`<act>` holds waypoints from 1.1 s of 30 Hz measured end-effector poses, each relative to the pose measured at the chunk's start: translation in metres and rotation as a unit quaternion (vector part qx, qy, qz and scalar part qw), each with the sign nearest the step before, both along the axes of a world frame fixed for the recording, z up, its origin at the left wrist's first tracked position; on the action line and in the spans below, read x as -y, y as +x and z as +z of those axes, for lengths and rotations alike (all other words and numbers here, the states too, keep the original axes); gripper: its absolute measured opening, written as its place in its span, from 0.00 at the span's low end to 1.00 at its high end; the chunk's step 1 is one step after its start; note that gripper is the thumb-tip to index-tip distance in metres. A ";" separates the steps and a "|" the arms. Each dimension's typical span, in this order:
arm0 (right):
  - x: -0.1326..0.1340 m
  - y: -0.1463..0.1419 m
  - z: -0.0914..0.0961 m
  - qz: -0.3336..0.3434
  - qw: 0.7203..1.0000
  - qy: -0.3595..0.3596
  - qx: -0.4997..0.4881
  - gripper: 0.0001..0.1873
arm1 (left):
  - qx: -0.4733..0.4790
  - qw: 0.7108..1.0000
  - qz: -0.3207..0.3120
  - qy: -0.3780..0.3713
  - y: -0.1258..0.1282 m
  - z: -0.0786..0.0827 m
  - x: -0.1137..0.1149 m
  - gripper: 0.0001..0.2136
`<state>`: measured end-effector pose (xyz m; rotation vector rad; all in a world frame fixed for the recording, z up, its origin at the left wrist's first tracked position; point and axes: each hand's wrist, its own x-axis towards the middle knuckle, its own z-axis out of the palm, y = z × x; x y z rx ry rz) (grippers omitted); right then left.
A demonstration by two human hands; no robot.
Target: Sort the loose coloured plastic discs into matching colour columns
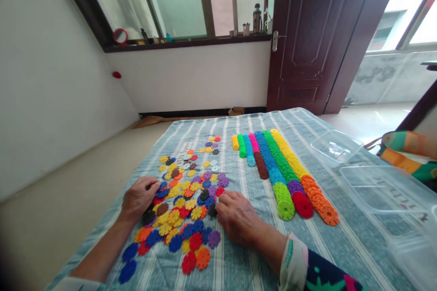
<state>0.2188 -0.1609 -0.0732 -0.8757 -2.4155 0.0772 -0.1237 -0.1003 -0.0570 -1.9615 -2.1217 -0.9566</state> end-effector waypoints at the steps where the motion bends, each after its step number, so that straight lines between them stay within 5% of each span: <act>1: 0.000 0.000 0.000 0.001 1.000 0.000 0.000 0.05 | 0.000 1.000 0.002 0.002 0.000 0.000 0.000 0.12; 20: 0.003 0.001 -0.011 0.022 0.998 0.011 -0.050 0.07 | -0.030 0.999 0.013 -0.010 0.015 0.008 0.002 0.10; 33: 0.004 -0.002 -0.011 0.017 0.999 -0.003 -0.051 0.07 | -0.076 0.992 -0.016 -0.103 0.065 0.026 -0.030 0.10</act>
